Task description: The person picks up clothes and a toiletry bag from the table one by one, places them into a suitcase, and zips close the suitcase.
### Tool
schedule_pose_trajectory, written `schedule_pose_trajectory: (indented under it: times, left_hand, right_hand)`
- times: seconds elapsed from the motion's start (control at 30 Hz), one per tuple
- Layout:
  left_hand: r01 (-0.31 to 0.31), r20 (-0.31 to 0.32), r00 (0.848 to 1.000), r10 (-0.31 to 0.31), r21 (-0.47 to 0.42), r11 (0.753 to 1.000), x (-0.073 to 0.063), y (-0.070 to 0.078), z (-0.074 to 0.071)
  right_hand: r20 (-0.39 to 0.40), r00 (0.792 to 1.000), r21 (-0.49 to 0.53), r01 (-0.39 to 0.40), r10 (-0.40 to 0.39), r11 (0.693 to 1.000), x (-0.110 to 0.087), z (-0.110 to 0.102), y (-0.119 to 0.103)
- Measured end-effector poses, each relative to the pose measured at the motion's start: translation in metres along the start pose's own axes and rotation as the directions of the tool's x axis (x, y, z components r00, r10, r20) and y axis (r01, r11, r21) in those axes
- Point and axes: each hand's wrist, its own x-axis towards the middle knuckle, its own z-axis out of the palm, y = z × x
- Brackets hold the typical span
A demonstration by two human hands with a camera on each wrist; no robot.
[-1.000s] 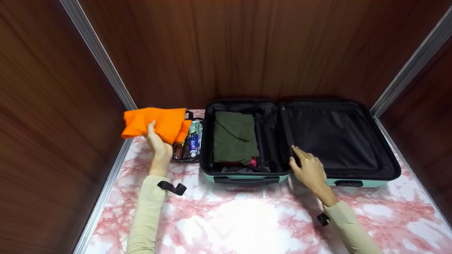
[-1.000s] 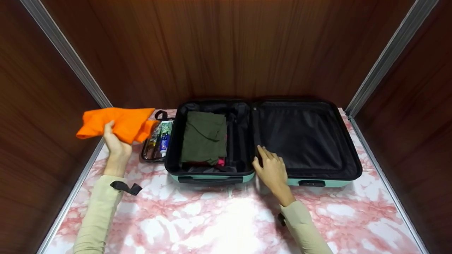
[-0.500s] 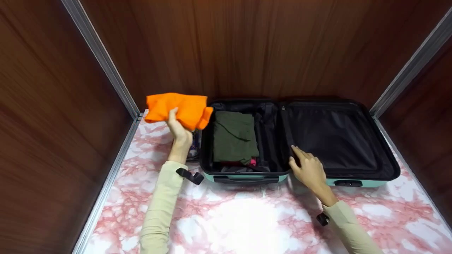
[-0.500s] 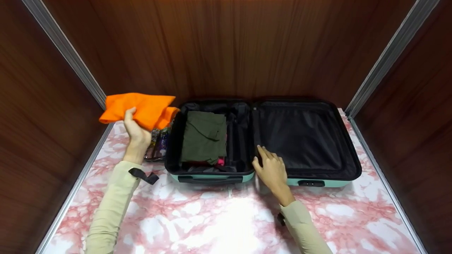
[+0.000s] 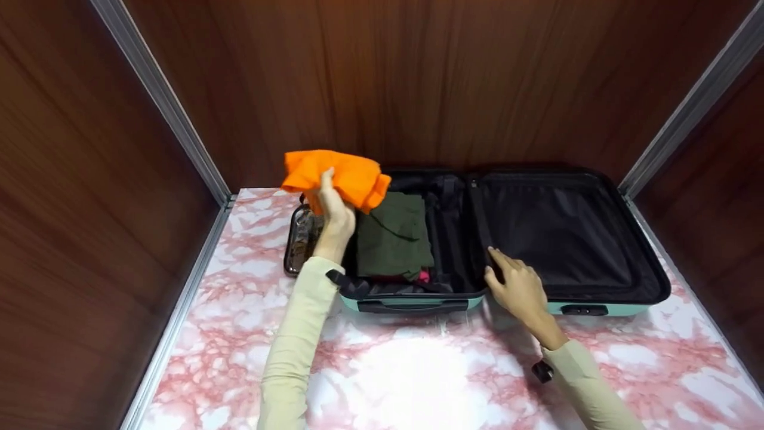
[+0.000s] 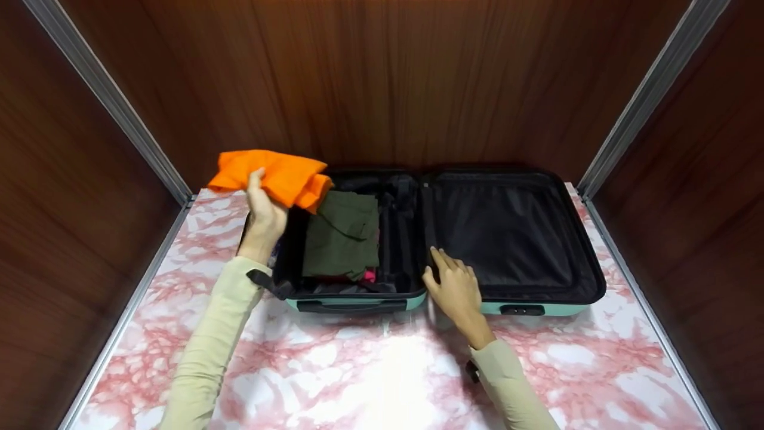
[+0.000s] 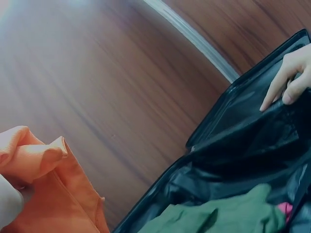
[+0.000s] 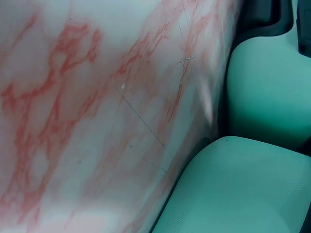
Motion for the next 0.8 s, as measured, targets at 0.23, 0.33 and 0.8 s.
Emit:
schedule_pose_trajectory:
  times: [0.23, 0.33, 0.8]
  left_hand:
    - [0.045, -0.005, 0.999, -0.045, 0.115, 0.992, -0.002, -0.025, 0.021]
    - [0.062, 0.014, 0.998, -0.064, 0.122, 0.991, -0.002, -0.035, 0.027]
    - [0.134, 0.031, 0.99, -0.138, 0.116, 0.984, 0.0, -0.112, -0.063]
  right_hand:
    - [-0.01, 1.0, -0.003, 0.019, -0.019, 1.0, -0.002, 0.001, -0.004]
    - [-0.01, 0.999, 0.001, 0.032, -0.032, 0.999, -0.001, 0.002, -0.006]
    - [0.008, 0.999, 0.024, 0.032, -0.032, 0.999, 0.002, 0.008, -0.012]
